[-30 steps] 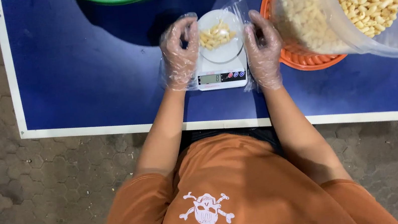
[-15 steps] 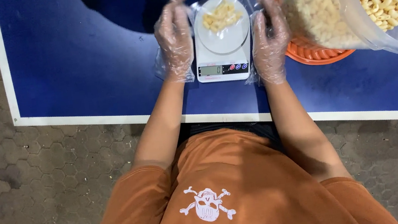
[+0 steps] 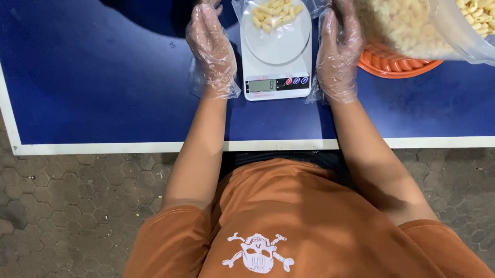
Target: Weighing small portions of snacks on a digital scale and placing them into individual plastic bags for packaging.
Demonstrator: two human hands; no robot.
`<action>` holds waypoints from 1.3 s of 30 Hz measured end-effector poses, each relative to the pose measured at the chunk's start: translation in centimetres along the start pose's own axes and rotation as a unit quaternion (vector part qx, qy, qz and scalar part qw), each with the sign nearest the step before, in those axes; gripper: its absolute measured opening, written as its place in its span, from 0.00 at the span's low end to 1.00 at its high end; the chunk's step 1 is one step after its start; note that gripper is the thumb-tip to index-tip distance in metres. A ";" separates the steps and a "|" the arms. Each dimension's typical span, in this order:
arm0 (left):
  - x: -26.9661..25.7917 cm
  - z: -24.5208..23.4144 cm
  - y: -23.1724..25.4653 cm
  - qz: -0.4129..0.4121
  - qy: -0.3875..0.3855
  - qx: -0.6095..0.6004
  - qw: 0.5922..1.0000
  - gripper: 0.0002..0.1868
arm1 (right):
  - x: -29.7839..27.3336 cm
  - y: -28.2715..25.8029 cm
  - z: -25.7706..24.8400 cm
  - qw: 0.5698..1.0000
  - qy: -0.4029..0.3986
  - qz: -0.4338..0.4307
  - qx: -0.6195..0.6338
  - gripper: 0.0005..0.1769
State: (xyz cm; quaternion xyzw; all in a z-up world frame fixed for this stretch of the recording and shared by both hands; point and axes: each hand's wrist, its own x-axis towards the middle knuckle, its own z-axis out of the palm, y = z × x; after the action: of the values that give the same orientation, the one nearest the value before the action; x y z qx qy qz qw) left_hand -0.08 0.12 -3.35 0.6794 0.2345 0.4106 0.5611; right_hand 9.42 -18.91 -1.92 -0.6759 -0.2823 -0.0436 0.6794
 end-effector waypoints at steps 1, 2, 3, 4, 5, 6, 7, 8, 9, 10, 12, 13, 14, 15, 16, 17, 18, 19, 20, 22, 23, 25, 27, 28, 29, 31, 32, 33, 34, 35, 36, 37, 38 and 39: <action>0.0 -0.1 0.0 0.000 0.000 0.000 1.000 0.24 | 0.0 0.1 0.0 1.000 0.000 0.000 0.000 0.17; 0.0 -0.1 0.1 0.003 -0.006 0.000 1.000 0.23 | 0.0 0.2 0.1 1.000 0.004 -0.001 0.005 0.17; 0.1 -0.1 0.1 0.005 -0.012 0.000 1.000 0.23 | 0.0 0.2 0.1 1.000 0.009 -0.002 0.011 0.17; 0.1 -0.2 0.1 0.005 -0.012 0.000 1.000 0.23 | 0.0 0.3 0.1 1.000 0.009 -0.002 0.011 0.17; 0.1 -0.2 0.2 0.016 -0.016 0.012 1.000 0.22 | 0.0 0.3 0.1 1.000 0.009 -0.003 0.007 0.17; 0.2 -0.2 0.2 0.028 -0.020 0.023 0.999 0.22 | 0.0 0.3 0.1 1.000 0.008 -0.005 0.002 0.17; 0.2 -0.3 0.4 0.028 -0.020 0.022 0.999 0.22 | 0.0 0.2 0.1 1.000 0.009 -0.006 0.002 0.17; 0.1 -0.4 0.6 0.023 -0.034 0.023 0.999 0.22 | 0.0 0.1 0.1 1.000 0.007 -0.001 0.001 0.17; 0.2 -0.5 0.8 0.017 -0.048 0.023 0.998 0.21 | 0.0 -0.1 0.1 1.000 0.005 0.005 -0.001 0.17; 0.2 -0.5 0.9 0.018 -0.047 0.022 0.998 0.21 | 0.0 0.0 0.1 1.000 0.005 0.004 0.000 0.17; 0.3 -0.4 1.1 0.023 -0.044 0.021 0.999 0.21 | 0.1 0.1 0.1 1.000 0.010 0.012 0.001 0.17; 0.3 -0.5 1.3 0.024 -0.043 0.020 0.999 0.21 | 0.1 0.0 0.1 1.000 0.010 0.010 0.002 0.17; 0.3 -0.6 1.5 0.021 -0.053 0.016 0.998 0.21 | 0.1 -0.1 0.1 1.000 0.007 0.018 -0.002 0.17; 0.3 -0.6 1.7 0.018 -0.062 0.011 0.998 0.21 | 0.1 -0.2 0.0 1.000 0.005 0.025 -0.006 0.17; 0.6 -0.5 2.5 0.019 -0.061 0.011 0.998 0.21 | 0.2 -0.3 0.1 1.000 0.004 0.024 -0.006 0.17; 0.9 -0.3 3.3 0.055 -0.049 0.047 0.996 0.18 | 0.3 -0.4 0.1 0.999 0.006 0.028 -0.023 0.16; 1.1 -0.1 4.2 0.089 -0.039 0.084 0.992 0.17 | 0.2 -0.5 0.1 0.999 0.008 0.033 -0.040 0.14; 0.8 -0.2 3.9 0.088 -0.039 0.084 0.992 0.17 | 0.0 -0.5 0.1 0.999 0.008 0.034 -0.040 0.14; 0.6 -0.2 3.6 0.083 -0.041 0.082 0.992 0.13 | -0.1 -0.4 0.2 0.998 0.026 0.057 -0.007 0.13; 0.5 -0.3 3.6 0.079 -0.043 0.080 0.993 0.10 | 0.1 -0.9 0.3 0.996 0.045 0.079 0.027 0.12; 0.7 -0.3 3.8 0.094 -0.052 0.083 0.991 0.10 | 0.4 -1.5 0.2 0.997 0.028 0.058 -0.036 0.10; 0.7 -0.4 4.1 0.110 -0.061 0.086 0.988 0.10 | 0.6 -2.3 0.2 0.994 0.012 0.036 -0.098 0.10; 0.7 -0.3 4.1 0.084 -0.077 0.083 0.990 0.11 | 0.7 -2.4 0.2 0.995 0.007 0.031 -0.096 0.08; 0.7 -0.4 4.1 0.082 -0.078 0.083 0.990 0.11 | 0.7 -2.3 0.3 0.995 0.006 0.033 -0.096 0.08; 0.8 -0.4 4.1 0.089 -0.072 0.078 0.990 0.15 | 0.6 -2.1 0.5 0.999 0.007 0.026 -0.046 0.09; 0.6 -0.5 3.1 0.093 -0.067 0.074 0.991 0.19 | 0.2 -1.6 0.3 1.000 0.007 0.023 0.003 0.11; 0.5 -0.5 2.0 0.088 -0.047 0.056 0.993 0.20 | 0.1 -1.1 0.1 1.000 0.006 0.028 -0.004 0.13; 0.5 -0.6 0.9 0.082 -0.027 0.038 0.996 0.21 | 0.0 -0.7 -0.1 0.999 0.004 0.032 -0.011 0.15; 0.4 -0.5 0.6 0.082 -0.027 0.037 0.996 0.21 | 0.0 -0.7 -0.1 0.999 0.004 0.032 -0.012 0.15; 0.3 -0.4 0.4 0.066 0.004 0.024 0.998 0.22 | 0.0 -0.7 0.0 0.999 0.005 0.032 -0.009 0.15; 0.2 -0.2 0.1 0.050 0.036 0.011 0.998 0.22 | 0.1 -0.7 0.0 0.999 0.006 0.031 -0.007 0.15; 0.1 -0.3 0.2 0.050 0.036 0.011 0.998 0.22 | 0.0 -0.6 0.0 0.999 0.006 0.031 -0.008 0.15; 0.2 -0.2 0.3 0.047 0.036 0.003 0.998 0.22 | 0.1 -0.4 0.1 1.000 0.006 0.010 -0.003 0.15; 0.2 -0.2 0.4 0.043 0.036 -0.006 0.998 0.21 | 0.2 -0.3 0.1 1.000 0.006 -0.011 0.003 0.15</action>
State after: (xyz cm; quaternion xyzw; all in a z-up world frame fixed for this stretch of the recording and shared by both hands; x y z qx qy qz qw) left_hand -0.19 0.26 -2.90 0.6704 0.2226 0.4602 0.5377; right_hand 9.45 -18.77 -1.61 -0.6708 -0.2854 -0.0541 0.6824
